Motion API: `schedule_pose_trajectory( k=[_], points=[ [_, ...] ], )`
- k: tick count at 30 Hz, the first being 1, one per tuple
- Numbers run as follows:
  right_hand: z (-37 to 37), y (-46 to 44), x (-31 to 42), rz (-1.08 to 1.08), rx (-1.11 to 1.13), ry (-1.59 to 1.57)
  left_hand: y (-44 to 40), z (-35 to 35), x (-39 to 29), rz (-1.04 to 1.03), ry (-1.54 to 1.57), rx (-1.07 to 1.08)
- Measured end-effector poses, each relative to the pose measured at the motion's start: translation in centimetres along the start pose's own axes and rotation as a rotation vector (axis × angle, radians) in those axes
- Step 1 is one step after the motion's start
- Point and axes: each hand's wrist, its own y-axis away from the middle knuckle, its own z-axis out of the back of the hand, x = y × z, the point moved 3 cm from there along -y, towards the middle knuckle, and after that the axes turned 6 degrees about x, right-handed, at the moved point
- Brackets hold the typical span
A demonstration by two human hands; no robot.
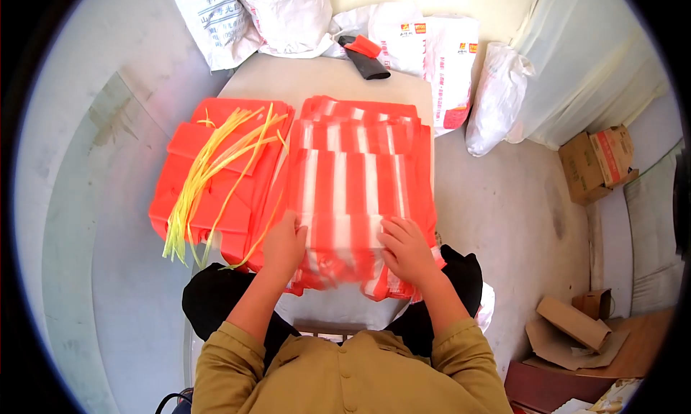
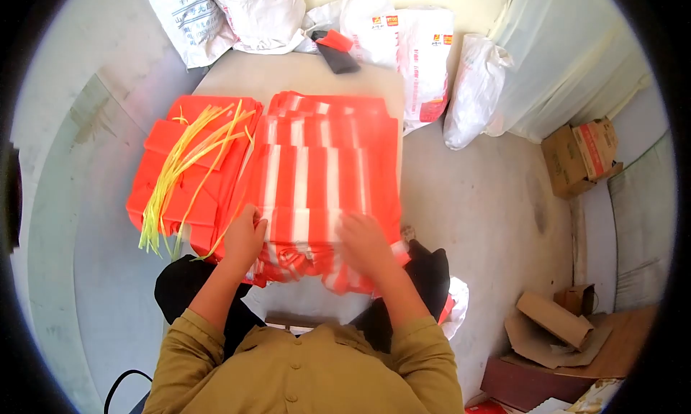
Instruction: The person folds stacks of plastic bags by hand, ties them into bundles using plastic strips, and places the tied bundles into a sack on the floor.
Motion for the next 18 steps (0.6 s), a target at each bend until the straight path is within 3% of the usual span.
schedule_pose_trajectory(
  k=[1,4,7,18],
  points=[
    [0.2,1.1,-0.1,-0.030,-0.047,0.005,0.1,0.0,-0.1,0.012,-0.027,0.024],
    [1.0,3.2,-0.7,-0.110,-0.113,0.055,1.5,0.8,-0.8,-0.155,0.056,-0.061],
    [1.1,4.5,-1.5,-0.166,-0.152,0.064,2.7,0.5,0.6,-0.354,-0.052,-0.122],
    [-1.4,4.6,-2.8,-0.179,-0.220,0.096,3.2,0.4,1.4,-0.339,-0.168,-0.124]
  ],
)
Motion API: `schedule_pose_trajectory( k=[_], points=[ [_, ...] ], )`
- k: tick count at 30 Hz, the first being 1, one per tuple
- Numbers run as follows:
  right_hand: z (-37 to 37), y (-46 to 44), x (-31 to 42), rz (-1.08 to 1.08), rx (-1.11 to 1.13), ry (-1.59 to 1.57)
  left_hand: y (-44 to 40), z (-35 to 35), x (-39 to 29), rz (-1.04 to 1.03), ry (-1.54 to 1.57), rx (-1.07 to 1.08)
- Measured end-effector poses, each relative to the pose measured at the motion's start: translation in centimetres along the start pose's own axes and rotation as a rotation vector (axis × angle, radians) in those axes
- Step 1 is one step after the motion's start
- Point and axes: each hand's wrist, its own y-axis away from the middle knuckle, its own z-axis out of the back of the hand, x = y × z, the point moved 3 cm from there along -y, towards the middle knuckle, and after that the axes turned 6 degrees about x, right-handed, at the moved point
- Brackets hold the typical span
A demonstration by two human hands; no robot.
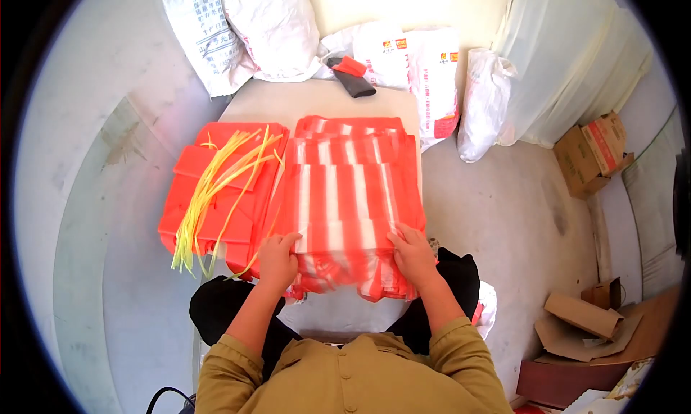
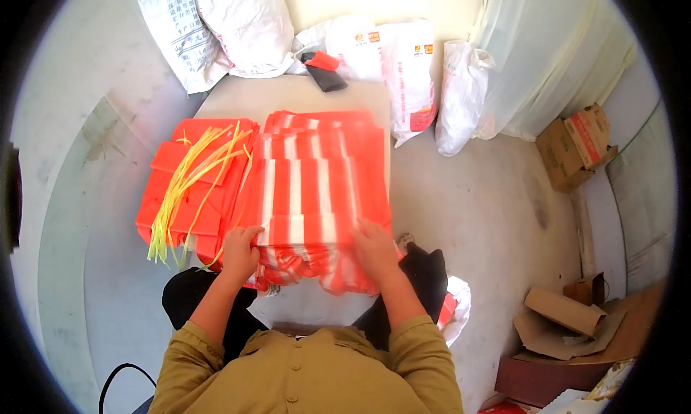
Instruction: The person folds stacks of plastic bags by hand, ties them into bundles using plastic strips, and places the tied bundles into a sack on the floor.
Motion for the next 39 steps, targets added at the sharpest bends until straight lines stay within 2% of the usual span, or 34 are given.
schedule_pose_trajectory(
  k=[12,17,22,24,25,27,28,32,36,39],
  points=[
    [-0.7,0.0,-0.8,-0.034,0.097,0.020,0.5,0.1,0.1,0.001,0.010,-0.072],
    [2.3,-0.1,1.0,-0.071,0.152,0.020,0.6,1.3,-0.3,-0.018,0.094,-0.045],
    [6.0,-1.0,0.6,-0.177,0.249,-0.206,0.6,3.8,-0.5,-0.149,0.155,-0.024],
    [5.5,-0.6,-1.2,-0.239,0.224,-0.363,0.2,2.6,1.0,-0.034,0.506,0.053],
    [4.2,-0.4,-2.6,-0.384,0.246,-0.511,-0.1,2.0,1.5,0.026,0.680,0.089],
    [2.2,-0.7,-4.7,-0.674,0.282,-0.802,-1.0,1.6,1.8,0.189,0.673,0.173],
    [1.7,-1.2,-5.2,-0.662,0.240,-0.800,-1.5,1.4,1.9,0.270,0.668,0.215],
    [-0.7,-3.6,-6.4,-0.650,0.105,-0.788,-4.4,1.5,0.1,0.292,0.591,0.068],
    [-2.8,-4.5,-7.4,-0.685,0.047,-0.840,-6.6,-1.0,1.9,0.301,0.468,0.017],
    [-3.4,-4.6,-7.6,-0.616,-0.026,-0.693,-7.3,-1.8,2.1,0.309,0.411,0.012]
  ],
)
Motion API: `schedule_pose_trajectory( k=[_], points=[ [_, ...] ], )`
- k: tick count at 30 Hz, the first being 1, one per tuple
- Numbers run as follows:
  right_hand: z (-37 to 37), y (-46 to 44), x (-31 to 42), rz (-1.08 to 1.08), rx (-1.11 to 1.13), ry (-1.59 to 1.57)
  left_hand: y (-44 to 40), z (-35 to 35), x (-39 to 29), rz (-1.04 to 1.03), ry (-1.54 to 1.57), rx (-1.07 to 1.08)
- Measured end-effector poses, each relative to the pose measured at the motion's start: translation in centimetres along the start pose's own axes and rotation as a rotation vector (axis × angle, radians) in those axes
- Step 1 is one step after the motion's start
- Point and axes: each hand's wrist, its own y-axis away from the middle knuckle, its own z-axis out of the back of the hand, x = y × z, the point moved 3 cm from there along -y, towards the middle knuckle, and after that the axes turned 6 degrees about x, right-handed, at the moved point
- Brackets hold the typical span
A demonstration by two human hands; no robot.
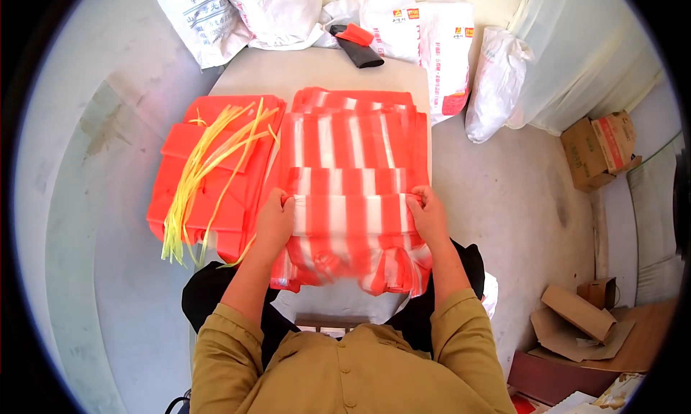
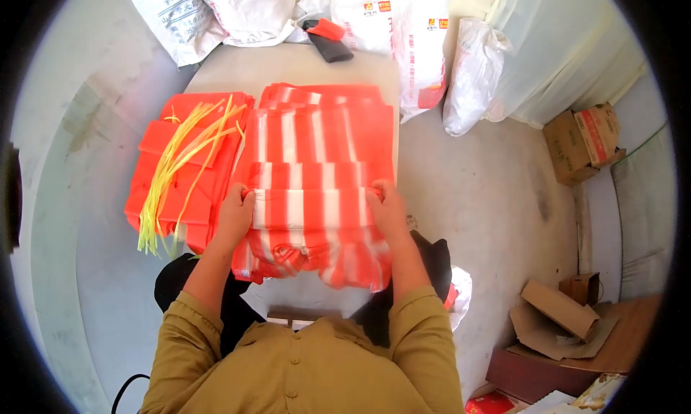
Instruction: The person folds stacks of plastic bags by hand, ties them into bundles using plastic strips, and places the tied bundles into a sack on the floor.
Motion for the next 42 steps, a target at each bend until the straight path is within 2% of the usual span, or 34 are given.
schedule_pose_trajectory(
  k=[4,7,13,19,21,24,28,30,31,33,36,37,40,42],
  points=[
    [-0.4,0.2,-0.2,0.070,-0.035,0.073,-0.5,-0.6,0.7,-0.012,-0.027,-0.033],
    [-0.7,0.5,-0.2,0.040,-0.060,0.045,0.1,0.3,-0.7,0.157,0.027,0.015],
    [-0.8,0.8,-0.3,0.002,-0.099,0.075,2.4,0.9,-0.1,0.014,0.024,0.066],
    [-0.3,1.4,1.6,-0.022,-0.078,0.125,2.3,-0.7,3.5,0.070,0.245,0.056],
    [-0.1,1.6,1.0,0.034,-0.086,0.185,3.2,0.2,2.2,0.091,0.204,0.107],
    [0.2,2.8,0.9,-0.025,0.012,0.219,4.6,0.5,1.8,0.120,0.195,0.131],
    [0.7,4.1,-1.0,0.064,0.035,0.069,5.7,-0.2,4.0,0.102,0.375,0.090],
    [1.5,5.6,0.0,0.089,0.001,-0.034,6.4,0.4,2.9,0.075,0.377,0.075],
    [1.6,6.4,0.1,0.073,-0.007,0.021,6.8,0.8,2.1,0.060,0.378,0.069],
    [2.1,7.7,0.4,0.039,-0.026,0.132,7.7,1.9,0.3,-0.092,0.192,0.044],
    [2.8,9.7,2.3,0.248,0.049,0.471,8.9,2.2,-0.4,-0.298,-0.089,0.012],
    [2.8,9.9,2.8,0.225,0.070,0.465,9.2,2.1,-0.5,-0.360,-0.183,0.000],
    [2.1,9.8,3.8,0.189,0.119,0.451,9.3,1.7,-0.3,-0.285,-0.229,0.048],
    [1.6,9.4,3.5,0.210,0.128,0.451,9.3,1.2,-0.2,-0.306,-0.232,0.004]
  ],
)
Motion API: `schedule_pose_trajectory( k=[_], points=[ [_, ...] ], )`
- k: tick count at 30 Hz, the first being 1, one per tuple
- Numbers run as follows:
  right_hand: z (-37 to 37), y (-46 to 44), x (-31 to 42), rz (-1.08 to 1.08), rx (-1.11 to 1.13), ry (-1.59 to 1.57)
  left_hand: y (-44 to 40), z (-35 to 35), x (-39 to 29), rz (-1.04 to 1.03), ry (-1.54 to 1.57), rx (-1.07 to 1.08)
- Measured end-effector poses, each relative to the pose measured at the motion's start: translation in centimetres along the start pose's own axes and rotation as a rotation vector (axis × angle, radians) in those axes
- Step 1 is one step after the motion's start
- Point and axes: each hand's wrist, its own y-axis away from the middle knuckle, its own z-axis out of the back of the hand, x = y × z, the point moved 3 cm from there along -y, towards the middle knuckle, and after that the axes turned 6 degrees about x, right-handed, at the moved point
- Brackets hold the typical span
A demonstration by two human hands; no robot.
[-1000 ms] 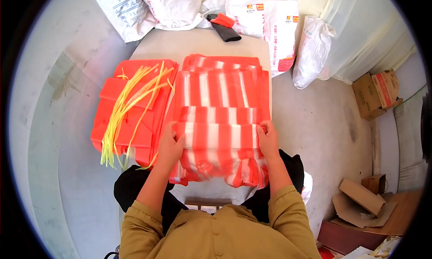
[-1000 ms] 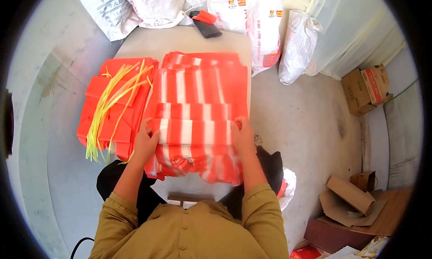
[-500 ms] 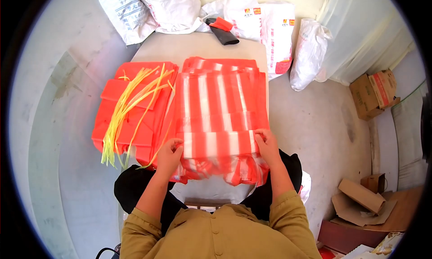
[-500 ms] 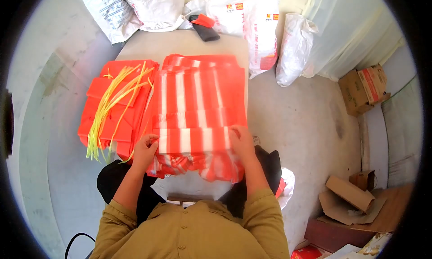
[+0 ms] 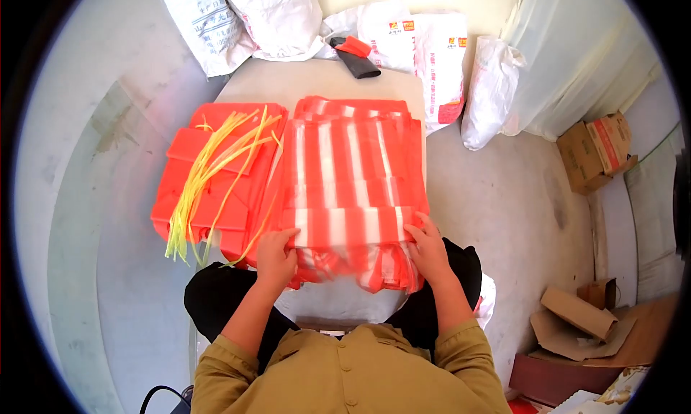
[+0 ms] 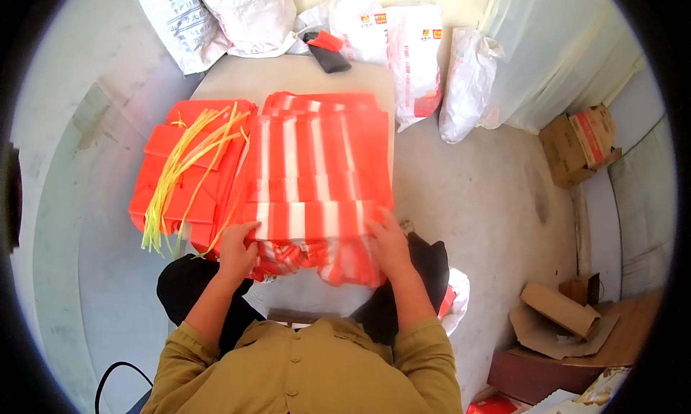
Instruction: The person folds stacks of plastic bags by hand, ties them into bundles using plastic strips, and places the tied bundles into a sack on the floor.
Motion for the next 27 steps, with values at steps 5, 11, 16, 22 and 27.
schedule_pose_trajectory(
  k=[5,11,16,22,27],
  points=[
    [-0.2,-0.8,0.0,0.063,-0.035,0.066,0.2,-0.2,-0.4,0.021,-0.038,-0.032],
    [0.8,-0.9,0.2,0.159,-0.019,0.229,1.0,0.2,-0.7,0.020,-0.034,-0.029],
    [4.3,-1.8,2.6,0.258,0.105,0.180,0.7,3.5,-2.5,-0.151,-0.107,-0.062],
    [3.4,-4.0,-1.1,-0.176,0.242,-0.469,-1.5,2.3,1.8,0.257,0.621,0.334],
    [0.9,-7.9,-2.8,-0.188,0.150,-0.465,-4.8,2.8,1.1,0.252,0.264,0.186]
  ],
)
